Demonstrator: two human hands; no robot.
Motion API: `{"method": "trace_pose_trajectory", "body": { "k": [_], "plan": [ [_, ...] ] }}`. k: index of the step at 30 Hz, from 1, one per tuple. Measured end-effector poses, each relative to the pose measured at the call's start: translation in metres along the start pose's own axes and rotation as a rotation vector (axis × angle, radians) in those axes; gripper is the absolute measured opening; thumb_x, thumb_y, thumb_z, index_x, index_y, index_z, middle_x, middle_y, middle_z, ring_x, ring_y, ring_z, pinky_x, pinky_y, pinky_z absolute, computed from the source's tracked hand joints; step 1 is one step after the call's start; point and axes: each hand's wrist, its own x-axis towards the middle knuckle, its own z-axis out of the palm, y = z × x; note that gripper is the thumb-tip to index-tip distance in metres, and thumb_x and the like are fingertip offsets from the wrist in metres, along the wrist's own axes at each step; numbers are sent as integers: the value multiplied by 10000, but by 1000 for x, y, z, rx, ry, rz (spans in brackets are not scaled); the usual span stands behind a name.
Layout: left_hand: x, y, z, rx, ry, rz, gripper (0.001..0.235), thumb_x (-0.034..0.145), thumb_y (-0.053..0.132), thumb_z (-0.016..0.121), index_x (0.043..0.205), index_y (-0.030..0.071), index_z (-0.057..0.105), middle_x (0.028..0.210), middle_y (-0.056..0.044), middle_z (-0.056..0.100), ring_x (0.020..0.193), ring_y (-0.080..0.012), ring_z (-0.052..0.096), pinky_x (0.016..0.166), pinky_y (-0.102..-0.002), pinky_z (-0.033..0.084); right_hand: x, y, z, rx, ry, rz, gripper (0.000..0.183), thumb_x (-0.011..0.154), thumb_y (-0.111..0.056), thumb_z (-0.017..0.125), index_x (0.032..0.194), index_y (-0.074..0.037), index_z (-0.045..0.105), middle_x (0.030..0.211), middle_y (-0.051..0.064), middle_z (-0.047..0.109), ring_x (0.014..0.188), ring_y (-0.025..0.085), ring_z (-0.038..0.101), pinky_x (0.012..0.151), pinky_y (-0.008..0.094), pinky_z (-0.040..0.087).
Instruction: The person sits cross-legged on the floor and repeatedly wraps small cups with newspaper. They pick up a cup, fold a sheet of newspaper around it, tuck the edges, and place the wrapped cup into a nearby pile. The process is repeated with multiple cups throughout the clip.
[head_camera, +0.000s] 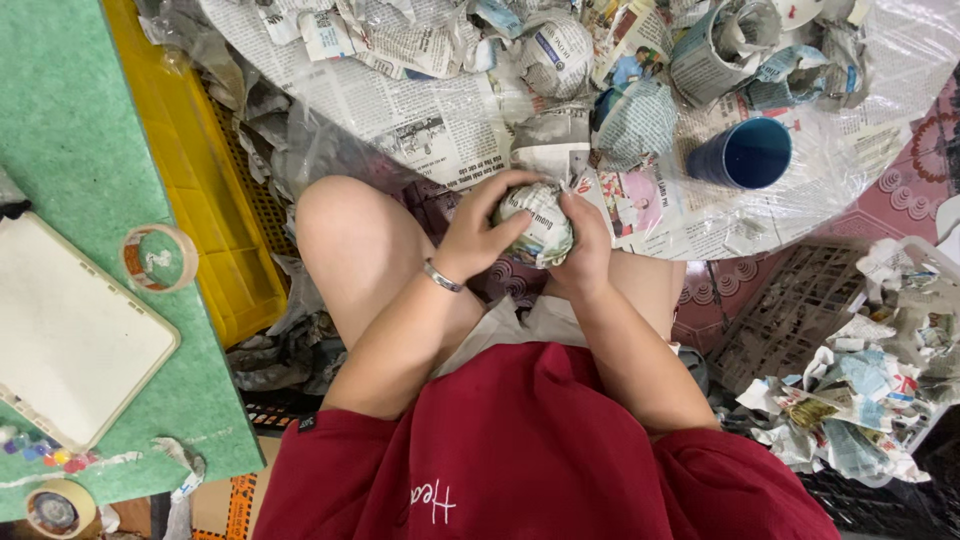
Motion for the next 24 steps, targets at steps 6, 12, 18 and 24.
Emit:
{"method": "trace_pose_trajectory", "body": {
  "k": [6,12,18,24],
  "plan": [
    [6,-7,11,114,168,16,300,924,211,684,1165,33,656,1165,-141,682,1110,-321,673,993,-387,518,6,7,-8,-212,78,-124,276,1070,-175,548,1097,72,668,1037,118,692,906,163,653,816,316,520],
    [8,-14,7,166,148,21,301,910,213,692,1120,9,620,1109,-157,655,1046,-337,652,941,-393,512,12,13,-4,-692,237,-466,178,1084,-146,597,996,7,620,907,7,583,825,68,509,741,253,429],
    [7,-15,10,114,196,88,255,905,186,710,1035,-9,608,1028,-159,623,988,-329,622,910,-395,499,19,23,0,-754,467,-546,347,1071,-152,676,783,6,563,742,-14,515,713,49,410,627,254,365],
    [3,-16,8,38,212,-46,221,905,186,686,974,-15,629,876,-116,638,841,-255,629,795,-349,493,19,29,-4,-411,322,-308,285,1029,-176,629,809,-2,681,785,-18,631,706,60,521,637,256,433]
  ]
}}
